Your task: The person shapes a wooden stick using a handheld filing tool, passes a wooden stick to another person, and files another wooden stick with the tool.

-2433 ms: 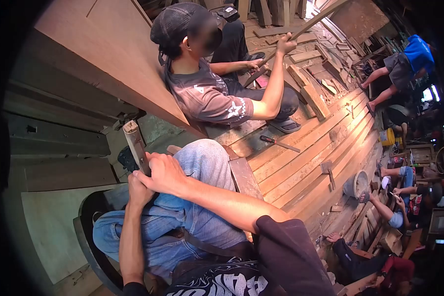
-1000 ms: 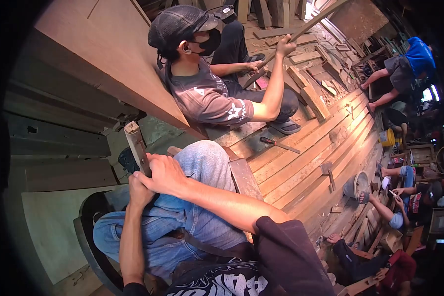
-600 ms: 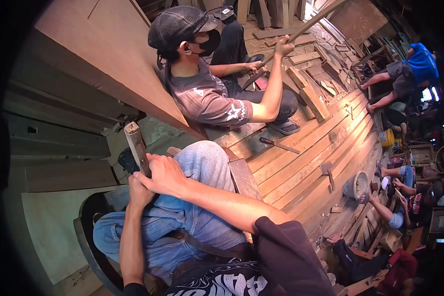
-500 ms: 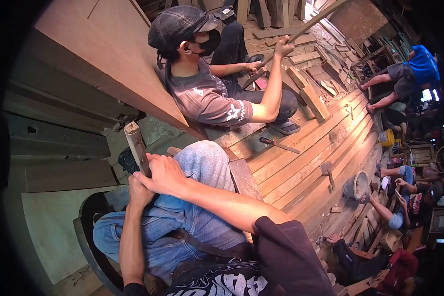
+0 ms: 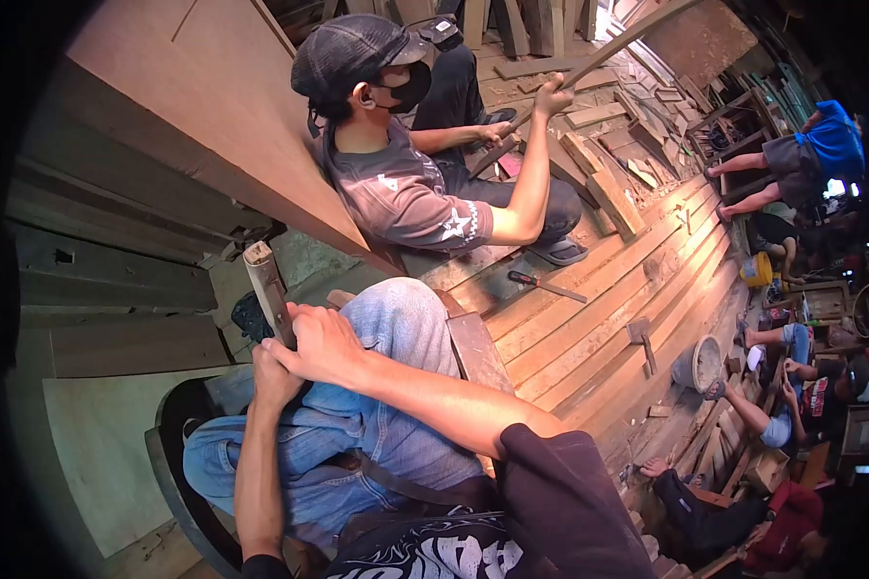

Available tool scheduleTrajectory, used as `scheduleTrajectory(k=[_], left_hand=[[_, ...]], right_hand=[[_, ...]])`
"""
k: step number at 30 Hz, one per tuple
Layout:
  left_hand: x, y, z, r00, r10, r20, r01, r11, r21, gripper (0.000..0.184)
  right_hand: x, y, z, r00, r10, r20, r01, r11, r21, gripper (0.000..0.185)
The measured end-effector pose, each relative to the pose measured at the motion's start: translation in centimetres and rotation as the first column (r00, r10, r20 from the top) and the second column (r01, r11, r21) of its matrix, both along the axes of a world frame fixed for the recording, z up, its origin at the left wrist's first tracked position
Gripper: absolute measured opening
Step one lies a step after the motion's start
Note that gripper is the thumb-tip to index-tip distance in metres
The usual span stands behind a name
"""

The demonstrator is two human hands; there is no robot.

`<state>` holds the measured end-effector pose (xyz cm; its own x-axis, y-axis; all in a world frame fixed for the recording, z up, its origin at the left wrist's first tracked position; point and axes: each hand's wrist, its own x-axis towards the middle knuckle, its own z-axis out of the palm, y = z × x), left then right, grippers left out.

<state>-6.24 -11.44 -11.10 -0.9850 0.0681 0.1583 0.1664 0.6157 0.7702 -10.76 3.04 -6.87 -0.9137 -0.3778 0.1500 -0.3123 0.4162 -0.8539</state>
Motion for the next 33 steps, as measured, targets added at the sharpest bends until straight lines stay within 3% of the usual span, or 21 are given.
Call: scheduleTrajectory(k=[7,9,10,11,12,13,14,15,16,17,20,22,23,25,26,28,30,32,33], left_hand=[[0.1,0.4,1.2,1.0,0.006,-0.022,-0.006,1.0,0.022,0.017],[0.0,0.6,1.5,1.0,0.009,-0.01,-0.009,1.0,0.01,0.022],[-0.1,1.0,3.1,0.997,0.032,0.076,-0.038,0.997,0.069,0.023],[0.0,1.0,3.0,0.998,0.028,0.055,-0.029,1.0,0.005,0.024],[0.2,0.9,2.8,0.999,0.028,0.041,-0.025,0.998,-0.06,0.025],[0.4,0.8,2.6,0.999,0.034,0.023,-0.033,0.998,-0.052,0.025],[0.4,0.6,2.3,1.0,-0.004,0.005,0.004,0.994,-0.111,0.018],[0.3,0.5,1.9,0.999,-0.042,-0.009,0.04,0.984,-0.172,0.012],[0.5,0.5,1.5,0.999,-0.039,-0.013,0.036,0.985,-0.168,0.012],[0.6,0.5,1.1,0.999,-0.048,-0.015,0.045,0.988,-0.146,0.013],[0.5,0.5,1.3,0.996,-0.071,-0.051,0.063,0.987,-0.15,0.011],[0.5,0.7,1.3,0.993,-0.091,-0.078,0.076,0.981,-0.177,0.01],[0.5,0.6,1.1,0.994,-0.077,-0.075,0.064,0.984,-0.164,0.01],[0.4,0.4,1.0,0.997,-0.059,-0.054,0.049,0.983,-0.178,0.011],[0.5,0.3,0.7,0.997,-0.058,-0.057,0.046,0.98,-0.195,0.011],[0.6,0.2,0.8,0.996,-0.072,-0.05,0.062,0.979,-0.192,0.012],[0.7,0.4,0.2,0.997,-0.042,-0.066,0.029,0.983,-0.183,0.012],[0.7,0.4,0.2,0.997,-0.035,-0.063,0.021,0.977,-0.212,0.013],[0.8,0.3,0.3,0.997,-0.044,-0.057,0.031,0.977,-0.213,0.014]], right_hand=[[-0.1,0.5,0.7,1.0,0.012,0.009,-0.012,1.0,0.009,0.057],[-0.9,2.4,2.6,0.976,0.219,-0.001,-0.208,0.928,0.308,0.061],[-1.5,4.3,2.9,0.957,0.272,-0.102,-0.22,0.908,0.356,0.067],[-3.4,6.8,6.4,0.903,0.395,0.171,-0.43,0.804,0.412,0.076],[-4.8,9.3,9.2,0.902,0.387,0.189,-0.431,0.823,0.37,0.069],[-5.8,11.5,10.0,0.963,0.265,0.039,-0.268,0.953,0.143,0.05],[-6.8,13.7,12.1,0.968,0.096,0.232,-0.102,0.995,0.017,0.035],[-9.2,16.3,11.0,0.96,-0.061,-0.272,0.07,0.997,0.024,0.035],[-10.7,18.6,12.8,0.956,-0.257,-0.144,0.262,0.965,0.018,0.037],[-14.0,22.4,10.9,0.952,-0.275,-0.136,0.258,0.957,-0.132,0.04],[-19.7,29.5,13.5,0.774,-0.619,0.137,0.63,0.774,-0.064,0.055],[-23.9,33.8,13.7,0.634,-0.771,0.059,0.769,0.637,0.061,0.075],[-25.8,35.6,13.7,0.632,-0.773,0.048,0.772,0.634,0.047,0.075],[-29.1,38.4,13.4,0.425,-0.855,-0.296,0.9,0.366,0.235,0.094],[-30.6,39.4,13.0,0.416,-0.859,-0.297,0.906,0.364,0.216,0.094],[-32.9,40.4,12.1,0.258,-0.881,-0.397,0.96,0.186,0.21,0.105],[-33.5,40.1,12.2,0.307,-0.903,-0.3,0.947,0.26,0.187,0.103],[-34.6,40.9,11.6,0.448,-0.891,-0.072,0.89,0.436,0.135,0.098],[-35.4,41.3,10.8,0.463,-0.882,-0.086,0.886,0.457,0.08,0.091]])
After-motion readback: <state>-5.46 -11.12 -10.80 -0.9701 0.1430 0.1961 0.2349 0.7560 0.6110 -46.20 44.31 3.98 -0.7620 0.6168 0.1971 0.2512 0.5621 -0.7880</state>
